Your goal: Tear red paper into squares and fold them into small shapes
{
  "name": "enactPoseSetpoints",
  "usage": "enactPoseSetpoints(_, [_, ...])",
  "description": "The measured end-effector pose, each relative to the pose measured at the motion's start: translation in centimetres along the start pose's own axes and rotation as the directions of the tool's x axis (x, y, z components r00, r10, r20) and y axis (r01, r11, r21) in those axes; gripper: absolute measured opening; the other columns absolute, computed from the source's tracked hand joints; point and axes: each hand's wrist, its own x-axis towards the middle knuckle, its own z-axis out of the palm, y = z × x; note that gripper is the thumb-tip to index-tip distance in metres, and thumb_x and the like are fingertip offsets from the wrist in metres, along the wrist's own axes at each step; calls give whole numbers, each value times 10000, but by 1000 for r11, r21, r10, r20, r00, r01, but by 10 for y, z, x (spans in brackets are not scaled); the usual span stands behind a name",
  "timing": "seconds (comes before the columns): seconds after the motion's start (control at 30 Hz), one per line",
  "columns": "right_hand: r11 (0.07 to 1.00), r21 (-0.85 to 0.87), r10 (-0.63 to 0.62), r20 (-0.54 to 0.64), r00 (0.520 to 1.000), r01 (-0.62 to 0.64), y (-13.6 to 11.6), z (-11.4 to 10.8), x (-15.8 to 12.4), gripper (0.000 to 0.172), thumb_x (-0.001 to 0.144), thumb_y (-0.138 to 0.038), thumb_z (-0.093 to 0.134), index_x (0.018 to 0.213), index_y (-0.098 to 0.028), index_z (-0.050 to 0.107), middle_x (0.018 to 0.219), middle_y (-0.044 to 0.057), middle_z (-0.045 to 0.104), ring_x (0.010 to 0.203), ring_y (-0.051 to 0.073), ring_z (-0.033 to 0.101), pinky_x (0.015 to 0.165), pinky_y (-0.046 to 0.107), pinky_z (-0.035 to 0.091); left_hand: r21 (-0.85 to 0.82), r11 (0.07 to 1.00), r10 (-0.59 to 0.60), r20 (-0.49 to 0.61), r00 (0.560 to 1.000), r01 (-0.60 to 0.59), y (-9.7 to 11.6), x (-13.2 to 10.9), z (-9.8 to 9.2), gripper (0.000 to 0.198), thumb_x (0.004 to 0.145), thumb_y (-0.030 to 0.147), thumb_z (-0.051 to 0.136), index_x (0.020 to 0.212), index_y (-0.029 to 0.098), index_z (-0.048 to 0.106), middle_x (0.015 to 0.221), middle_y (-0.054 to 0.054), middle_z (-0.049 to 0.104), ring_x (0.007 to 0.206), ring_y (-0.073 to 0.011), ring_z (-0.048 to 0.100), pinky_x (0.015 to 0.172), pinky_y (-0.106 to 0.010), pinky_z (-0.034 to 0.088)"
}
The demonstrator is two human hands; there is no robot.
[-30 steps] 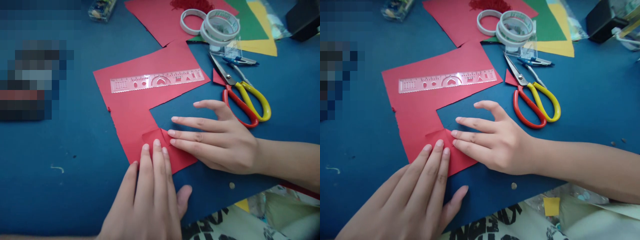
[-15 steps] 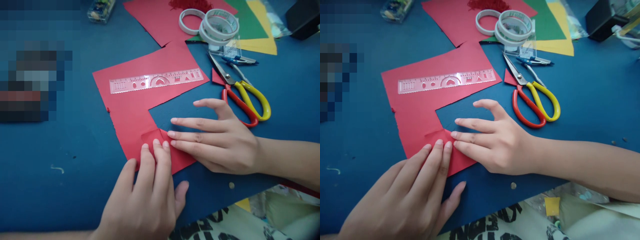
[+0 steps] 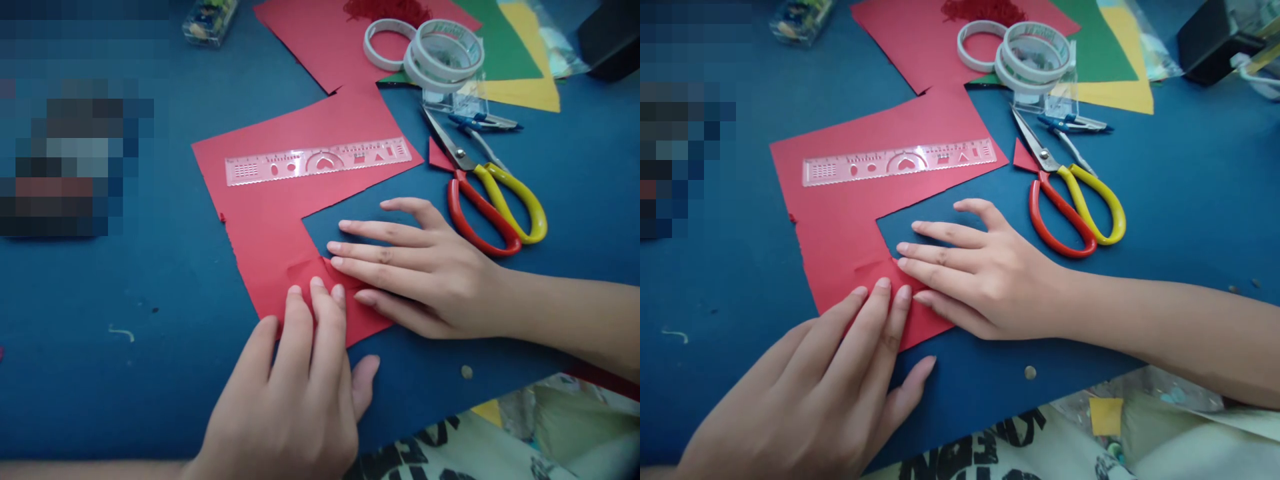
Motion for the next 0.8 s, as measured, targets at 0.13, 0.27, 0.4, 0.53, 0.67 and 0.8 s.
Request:
enactPoseSetpoints(0.13, [1000, -21, -1, 39, 999, 2, 1, 1, 0, 336, 915, -208, 502, 1249, -231, 537, 1336, 27, 550, 1298, 229, 451, 1126, 504, 255, 4, 1000, 6, 7, 1000, -6, 0, 0, -1, 420, 922, 303, 437, 1038, -29, 666, 1005, -212, 708, 820, -349, 698, 572, -387, 537])
enactPoseSetpoints(0.27, [1000, -21, 10, 82, 997, -9, 0, 0, 1, 331, 931, -221, 464, 1250, -274, 539, 1350, -6, 534, 1318, 233, 424, 1140, 505, 214, 13, 998, 56, 25, 998, -56, -1, -2, -2, 397, 931, 254, 396, 1057, -4, 669, 1013, -192, 711, 834, -347, 700, 575, -383, 549])
enactPoseSetpoints(0.4, [999, -37, 6, 102, 995, -2, 2, -1, 1, 331, 943, -233, 430, 1254, -256, 539, 1359, -12, 517, 1324, 218, 417, 1128, 508, 234, 2, 998, 67, 26, 997, -67, -2, -5, -1, 416, 918, 310, 451, 1070, -18, 658, 1054, -230, 688, 864, -371, 688, 599, -398, 546])
enactPoseSetpoints(0.53, [998, -44, -43, 96, 994, 47, 6, -2, 2, 326, 947, -216, 426, 1249, -170, 542, 1347, 21, 527, 1300, 233, 447, 1089, 537, 285, -10, 992, 123, 76, 989, -123, -5, -11, 0, 377, 921, 258, 418, 1140, 41, 636, 1098, -205, 677, 928, -361, 669, 650, -411, 536])
enactPoseSetpoints(0.67, [995, -77, -48, 140, 989, 59, 5, -3, 2, 337, 965, -232, 401, 1276, -186, 524, 1373, 16, 499, 1326, 222, 413, 1139, 545, 196, -77, 993, 98, 76, 992, -92, -7, -16, 0, 346, 906, 242, 448, 1180, 114, 617, 1101, -151, 678, 959, -319, 653, 678, -387, 535])
enactPoseSetpoints(0.8, [987, -149, -39, 172, 984, 65, -4, -7, 0, 335, 971, -246, 382, 1257, -201, 550, 1389, 32, 491, 1356, 223, 366, 1174, 535, 101, -189, 982, 9, 32, 999, -3, -7, -14, -1, 331, 883, 283, 535, 1160, 122, 621, 1102, -130, 683, 930, -287, 663, 665, -345, 538])
